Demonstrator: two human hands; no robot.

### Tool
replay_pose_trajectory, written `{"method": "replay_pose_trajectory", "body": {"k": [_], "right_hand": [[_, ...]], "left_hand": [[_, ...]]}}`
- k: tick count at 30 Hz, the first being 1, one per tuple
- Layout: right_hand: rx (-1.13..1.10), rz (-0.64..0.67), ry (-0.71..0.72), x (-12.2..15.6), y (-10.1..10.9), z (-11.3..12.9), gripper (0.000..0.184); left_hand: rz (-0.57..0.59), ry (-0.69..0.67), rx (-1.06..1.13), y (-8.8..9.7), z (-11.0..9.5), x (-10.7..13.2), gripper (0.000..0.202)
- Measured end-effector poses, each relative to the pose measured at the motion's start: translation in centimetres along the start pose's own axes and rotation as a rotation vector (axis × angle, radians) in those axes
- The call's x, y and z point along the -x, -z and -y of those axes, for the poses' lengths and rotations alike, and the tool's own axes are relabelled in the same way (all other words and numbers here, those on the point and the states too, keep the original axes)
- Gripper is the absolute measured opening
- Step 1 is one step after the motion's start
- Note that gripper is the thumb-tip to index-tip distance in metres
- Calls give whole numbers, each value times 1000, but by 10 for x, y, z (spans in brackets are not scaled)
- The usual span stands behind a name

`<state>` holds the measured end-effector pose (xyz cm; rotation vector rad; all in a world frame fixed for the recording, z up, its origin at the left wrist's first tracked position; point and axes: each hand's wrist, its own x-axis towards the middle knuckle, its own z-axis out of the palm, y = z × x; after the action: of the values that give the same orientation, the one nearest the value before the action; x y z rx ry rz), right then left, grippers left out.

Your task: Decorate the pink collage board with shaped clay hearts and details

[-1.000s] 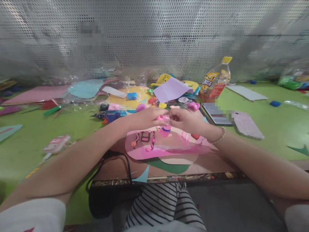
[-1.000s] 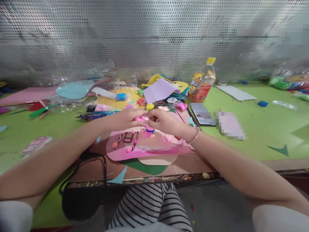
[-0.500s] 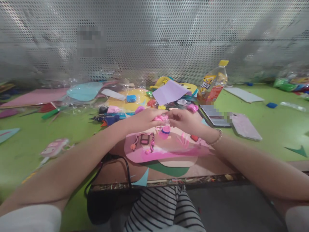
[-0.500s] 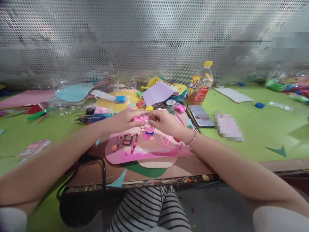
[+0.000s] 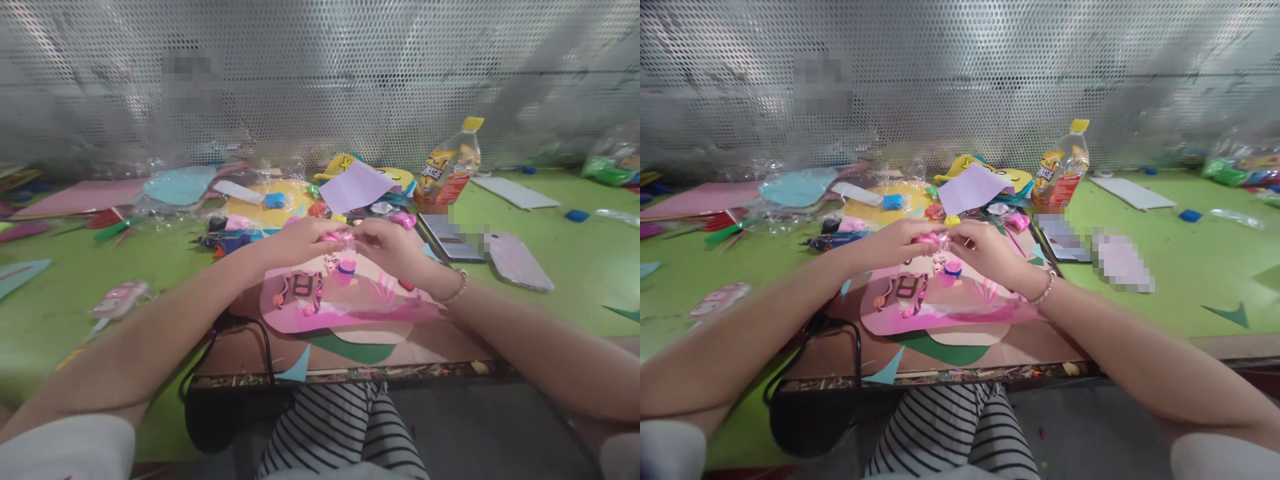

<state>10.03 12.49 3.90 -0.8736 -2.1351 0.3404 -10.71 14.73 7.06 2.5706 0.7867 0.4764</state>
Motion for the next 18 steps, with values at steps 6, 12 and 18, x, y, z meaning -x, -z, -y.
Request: {"method": "replay_pose_trajectory", "body": {"k": [6,12,18], "right_hand": [[-63,15,203,5,1,8,22],[-82,308,121,11,-3,9,29],[32,298,234,2,7,-3,29]], "left_hand": [[5,63,89,6,-4,3,46],[98,63,78,0,-10,4,33],[136,171,-97,26,16,6,26]]}}
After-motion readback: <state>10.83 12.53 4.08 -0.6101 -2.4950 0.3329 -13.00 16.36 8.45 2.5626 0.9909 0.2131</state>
